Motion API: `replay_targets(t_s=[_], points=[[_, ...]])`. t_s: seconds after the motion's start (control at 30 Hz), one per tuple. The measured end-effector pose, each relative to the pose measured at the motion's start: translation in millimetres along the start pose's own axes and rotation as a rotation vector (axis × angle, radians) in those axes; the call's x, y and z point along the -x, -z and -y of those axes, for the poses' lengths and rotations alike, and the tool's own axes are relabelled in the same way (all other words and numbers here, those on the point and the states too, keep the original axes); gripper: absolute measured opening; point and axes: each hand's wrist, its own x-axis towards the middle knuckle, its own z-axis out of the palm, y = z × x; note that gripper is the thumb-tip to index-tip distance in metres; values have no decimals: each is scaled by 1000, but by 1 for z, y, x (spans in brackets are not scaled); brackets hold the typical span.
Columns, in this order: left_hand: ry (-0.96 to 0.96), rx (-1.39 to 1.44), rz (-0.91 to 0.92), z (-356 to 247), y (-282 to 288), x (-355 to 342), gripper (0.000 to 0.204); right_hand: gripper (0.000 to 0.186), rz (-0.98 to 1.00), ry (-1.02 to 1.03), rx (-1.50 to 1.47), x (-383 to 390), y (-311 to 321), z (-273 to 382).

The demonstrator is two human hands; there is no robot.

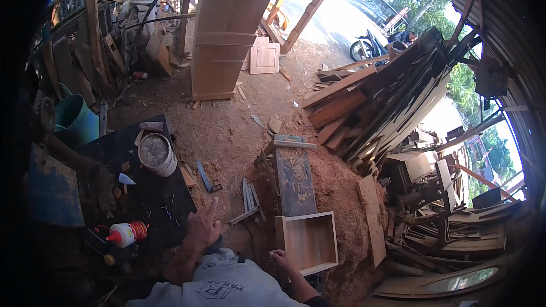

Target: The person constructs a wooden box by hammering nails into the wooden panels and measuring the dimensions with a tape measure.

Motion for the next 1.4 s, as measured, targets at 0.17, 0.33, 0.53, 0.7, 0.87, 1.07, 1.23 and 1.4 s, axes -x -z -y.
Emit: replay_targets(t_s=[0.17,0.33,0.53,0.7,0.87,1.07,1.23,1.4], points=[[204,-212,-31,23,14,-2,73,26,-37,-74,136,-15,15,-19],[275,-284,-26,41,11,-7,70,27,-87,-27,356,-19,27,-31],[300,-371,-32,58,2,-14,67,31,-116,-31,566,-18,39,-49],[316,-416,-50,71,-7,-15,66,30,-128,-12,611,-20,35,-59],[298,-469,-136,82,-10,-14,61,28,-140,39,681,-29,31,-67],[180,-523,-243,85,-10,-19,53,27,-151,68,491,-25,16,-72],[239,-428,-228,89,-10,-6,55,25,-70,60,518,-4,-6,-58],[218,-407,-278,87,-16,-5,54,24,-62,74,514,0,8,-64]])
